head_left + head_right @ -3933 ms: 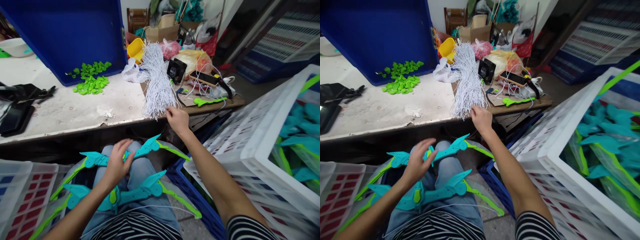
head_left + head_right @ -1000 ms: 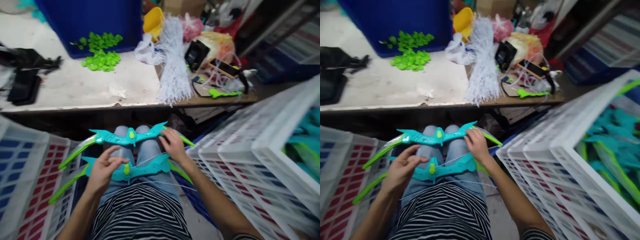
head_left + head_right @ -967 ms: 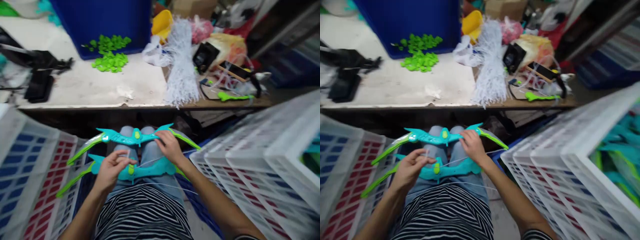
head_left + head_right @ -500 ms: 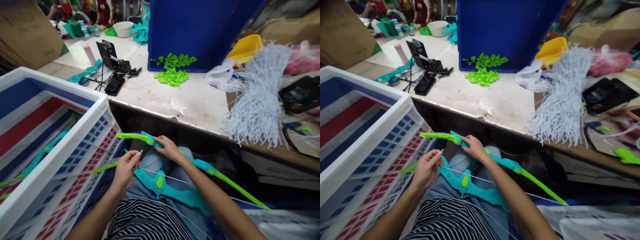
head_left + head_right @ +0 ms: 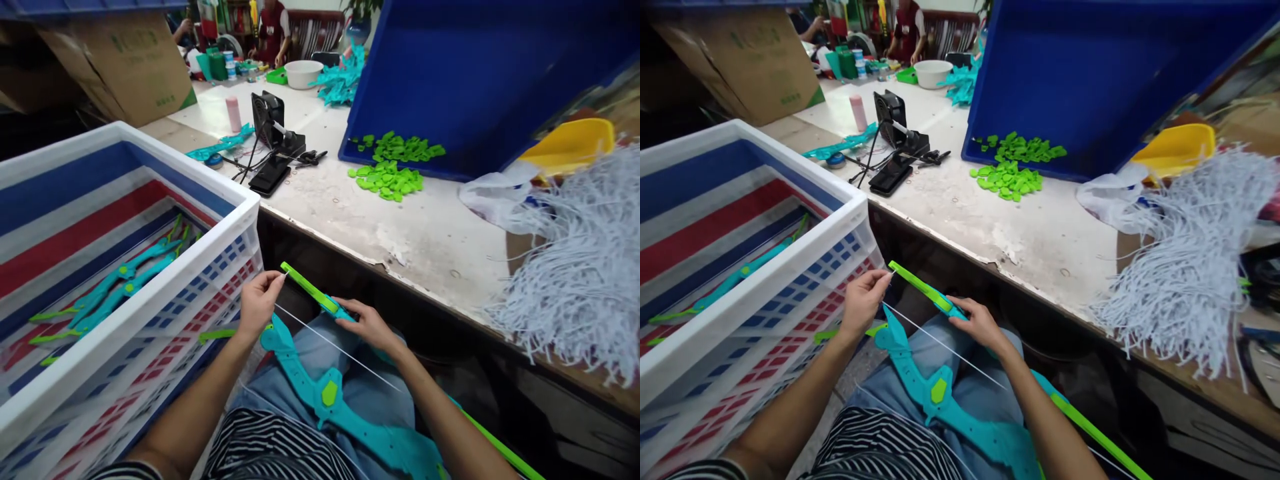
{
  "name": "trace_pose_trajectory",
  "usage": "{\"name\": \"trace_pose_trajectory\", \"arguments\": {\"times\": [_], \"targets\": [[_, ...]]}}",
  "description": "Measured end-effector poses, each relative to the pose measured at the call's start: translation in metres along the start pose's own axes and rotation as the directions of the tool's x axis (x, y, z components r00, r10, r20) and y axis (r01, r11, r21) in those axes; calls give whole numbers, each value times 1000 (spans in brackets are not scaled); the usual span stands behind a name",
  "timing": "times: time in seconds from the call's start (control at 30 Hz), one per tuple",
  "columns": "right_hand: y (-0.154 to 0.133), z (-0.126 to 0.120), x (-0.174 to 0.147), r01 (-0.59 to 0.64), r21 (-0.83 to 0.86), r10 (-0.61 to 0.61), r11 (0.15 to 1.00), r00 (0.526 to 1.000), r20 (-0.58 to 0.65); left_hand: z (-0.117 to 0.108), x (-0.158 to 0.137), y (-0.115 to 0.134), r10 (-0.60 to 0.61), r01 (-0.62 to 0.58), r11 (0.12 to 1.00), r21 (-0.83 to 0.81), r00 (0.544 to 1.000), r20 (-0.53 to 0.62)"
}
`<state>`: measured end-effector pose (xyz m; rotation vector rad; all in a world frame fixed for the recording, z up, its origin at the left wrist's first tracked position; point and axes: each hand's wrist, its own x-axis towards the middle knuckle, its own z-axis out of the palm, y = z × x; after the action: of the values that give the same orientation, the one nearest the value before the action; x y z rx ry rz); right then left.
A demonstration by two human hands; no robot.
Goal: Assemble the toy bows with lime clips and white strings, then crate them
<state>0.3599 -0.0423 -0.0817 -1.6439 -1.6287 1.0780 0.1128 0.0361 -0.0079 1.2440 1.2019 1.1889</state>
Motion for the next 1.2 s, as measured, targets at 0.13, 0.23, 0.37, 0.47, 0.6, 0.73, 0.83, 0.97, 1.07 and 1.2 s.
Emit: {"name": "trace_pose_trajectory", "arguments": {"times": [0.13, 0.23, 0.37, 0.47, 0.6, 0.73, 0.83, 0.97, 1.07, 1.2], "targets": [[0, 1, 0, -3, -8, 3, 1000, 1000, -2, 0, 1, -2, 16, -16, 1000, 4, 1000, -7], [0, 2, -1, -2, -17, 2, 1000, 1000, -2, 3, 2, -2, 34, -34, 999, -1, 999, 9], [-1, 3, -2, 7, -44, -8, 999, 1000, -13, 7, 1, 1, 30, -28, 999, -43, 999, 35], [-1, 4, -5, 20, -81, -22, 997, 1000, -22, 7, 3, 4, -28, 41, 987, -155, 996, 82], [0, 7, -10, 54, -212, -57, 976, 998, -9, 2, 6, 8, -107, 172, 946, -275, 966, 236], [-22, 10, -8, 166, -353, -210, 921, 974, -89, -5, 7, 6, -143, 228, 929, -292, 948, 284], [-62, 15, 11, 299, -381, -388, 875, 903, -184, -7, 5, 4, -152, 242, 920, -307, 945, 289], [-114, 19, 51, 502, -305, -560, 809, 816, -142, -7, 4, 3, -157, 251, 918, -306, 941, 301], [-132, 19, 69, 574, -260, -610, 777, 789, -80, -8, 4, 2, -149, 242, 923, -298, 941, 305], [-140, 21, 70, 604, -289, -635, 742, 773, -15, -11, 7, 1, -168, 256, 935, -247, 930, 327]]}}
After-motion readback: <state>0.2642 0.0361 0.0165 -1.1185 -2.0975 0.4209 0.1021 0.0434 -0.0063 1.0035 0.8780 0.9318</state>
